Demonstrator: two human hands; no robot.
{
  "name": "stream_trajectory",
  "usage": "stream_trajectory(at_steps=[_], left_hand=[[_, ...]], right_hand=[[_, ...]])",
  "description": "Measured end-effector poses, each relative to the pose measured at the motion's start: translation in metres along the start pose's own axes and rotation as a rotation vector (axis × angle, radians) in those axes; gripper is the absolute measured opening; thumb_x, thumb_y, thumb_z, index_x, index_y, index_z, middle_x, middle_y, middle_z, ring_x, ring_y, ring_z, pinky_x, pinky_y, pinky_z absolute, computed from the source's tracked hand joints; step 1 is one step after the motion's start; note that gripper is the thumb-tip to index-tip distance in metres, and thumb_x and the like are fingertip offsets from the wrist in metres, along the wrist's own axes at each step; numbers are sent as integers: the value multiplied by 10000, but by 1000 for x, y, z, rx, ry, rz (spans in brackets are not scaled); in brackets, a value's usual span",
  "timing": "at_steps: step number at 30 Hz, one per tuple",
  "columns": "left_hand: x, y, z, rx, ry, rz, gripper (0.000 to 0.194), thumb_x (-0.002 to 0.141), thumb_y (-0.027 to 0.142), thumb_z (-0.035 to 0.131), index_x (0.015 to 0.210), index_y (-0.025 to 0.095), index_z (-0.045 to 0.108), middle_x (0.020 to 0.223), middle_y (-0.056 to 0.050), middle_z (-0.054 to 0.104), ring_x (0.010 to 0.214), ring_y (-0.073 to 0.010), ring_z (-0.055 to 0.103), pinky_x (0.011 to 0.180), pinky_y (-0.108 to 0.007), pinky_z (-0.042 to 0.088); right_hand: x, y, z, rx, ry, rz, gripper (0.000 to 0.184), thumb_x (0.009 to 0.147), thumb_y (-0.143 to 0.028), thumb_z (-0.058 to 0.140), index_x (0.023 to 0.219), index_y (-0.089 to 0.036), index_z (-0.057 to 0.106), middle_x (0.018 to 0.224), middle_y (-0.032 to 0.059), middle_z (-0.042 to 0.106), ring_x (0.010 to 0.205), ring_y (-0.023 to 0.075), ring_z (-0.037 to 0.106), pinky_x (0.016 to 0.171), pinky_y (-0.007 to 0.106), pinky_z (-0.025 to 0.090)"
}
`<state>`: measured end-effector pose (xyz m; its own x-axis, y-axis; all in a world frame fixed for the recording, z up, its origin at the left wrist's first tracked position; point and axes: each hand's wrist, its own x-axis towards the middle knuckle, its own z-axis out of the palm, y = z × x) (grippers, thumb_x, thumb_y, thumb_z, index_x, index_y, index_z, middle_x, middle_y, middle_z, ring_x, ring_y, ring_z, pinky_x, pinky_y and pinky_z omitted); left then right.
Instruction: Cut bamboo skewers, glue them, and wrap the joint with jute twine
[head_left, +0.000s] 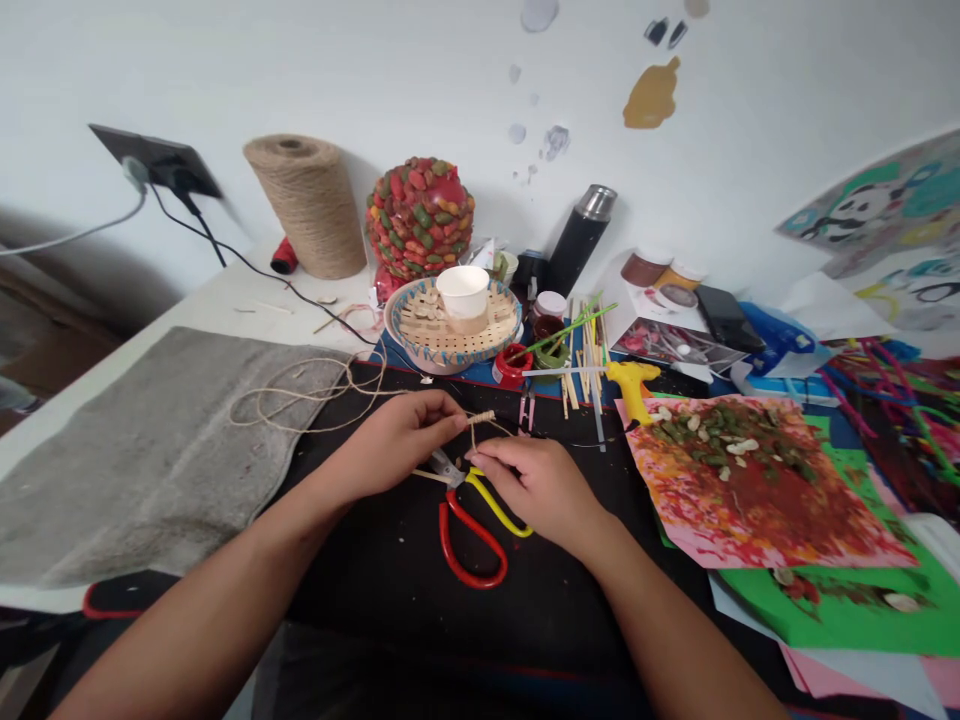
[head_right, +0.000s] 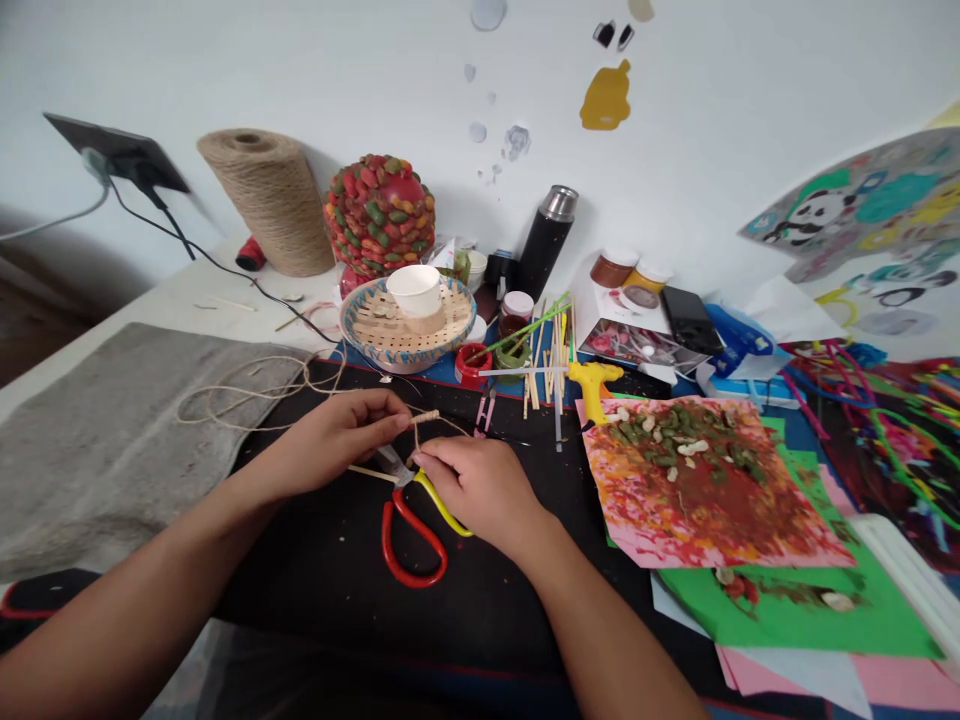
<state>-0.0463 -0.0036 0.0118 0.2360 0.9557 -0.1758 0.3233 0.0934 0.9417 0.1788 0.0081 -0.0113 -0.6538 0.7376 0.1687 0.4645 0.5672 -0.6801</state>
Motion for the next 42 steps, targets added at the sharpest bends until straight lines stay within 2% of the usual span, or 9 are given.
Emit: stream_trajectory(at_steps=[4,7,11,16,23,28,35,42], left_hand=[[-2,1,-1,-206,-126,-47,373,955,541,653,937,170,680,641,66,467,531,-84,375,498,-201,304],[-4,4,-2,-276,-201,-63,371,942,534,676,929,163,670,624,73,443,525,-79,340,482,-200,268],[-6,7,-2,-215,-303,-79,350,926,509,701,908,160,670,659,57,493,543,-82,357,478,-207,267],[-6,3,0,-61,-389,-66,271,944,448,676,905,180,684,684,58,510,587,-99,393,520,-217,302],[-5,3,4,166,-347,-16,273,957,434,616,856,191,690,735,30,604,687,-141,502,619,-243,387],[-4,2,4,239,-331,-8,254,959,415,598,866,199,696,763,23,660,690,-148,554,630,-251,400],[-2,-2,7,352,-202,-1,219,959,356,574,898,211,727,824,1,737,729,-172,635,660,-267,420],[0,-4,7,389,-103,-23,217,958,334,573,945,210,750,849,-16,765,750,-191,665,661,-285,419]], right_hand=[[1,2,0,23,4,30,199,1056,-250,631,1000,-259,822,972,8,849,839,191,780,759,288,532],[1,3,-1,88,11,70,186,1049,-265,644,1039,-268,830,1003,14,853,862,195,789,769,290,549],[2,5,-5,165,5,94,222,1036,-189,621,1047,-269,828,1015,1,848,889,181,788,786,275,552],[2,7,-6,99,-20,78,215,986,-122,665,1001,-263,825,952,-13,844,834,167,776,751,261,539],[1,12,-6,-99,-54,41,195,1006,-145,669,1049,-250,828,1016,19,848,896,202,792,803,308,567],[0,12,-9,-106,-46,35,195,1017,-171,664,1078,-267,822,1065,10,848,951,210,800,852,326,584],[0,6,-9,-88,-38,37,153,1018,-183,676,1054,-252,807,1070,2,848,954,210,800,844,323,583],[-2,3,-7,-57,3,-7,178,1051,-240,628,1128,-266,787,1122,16,842,992,219,801,893,347,598]])
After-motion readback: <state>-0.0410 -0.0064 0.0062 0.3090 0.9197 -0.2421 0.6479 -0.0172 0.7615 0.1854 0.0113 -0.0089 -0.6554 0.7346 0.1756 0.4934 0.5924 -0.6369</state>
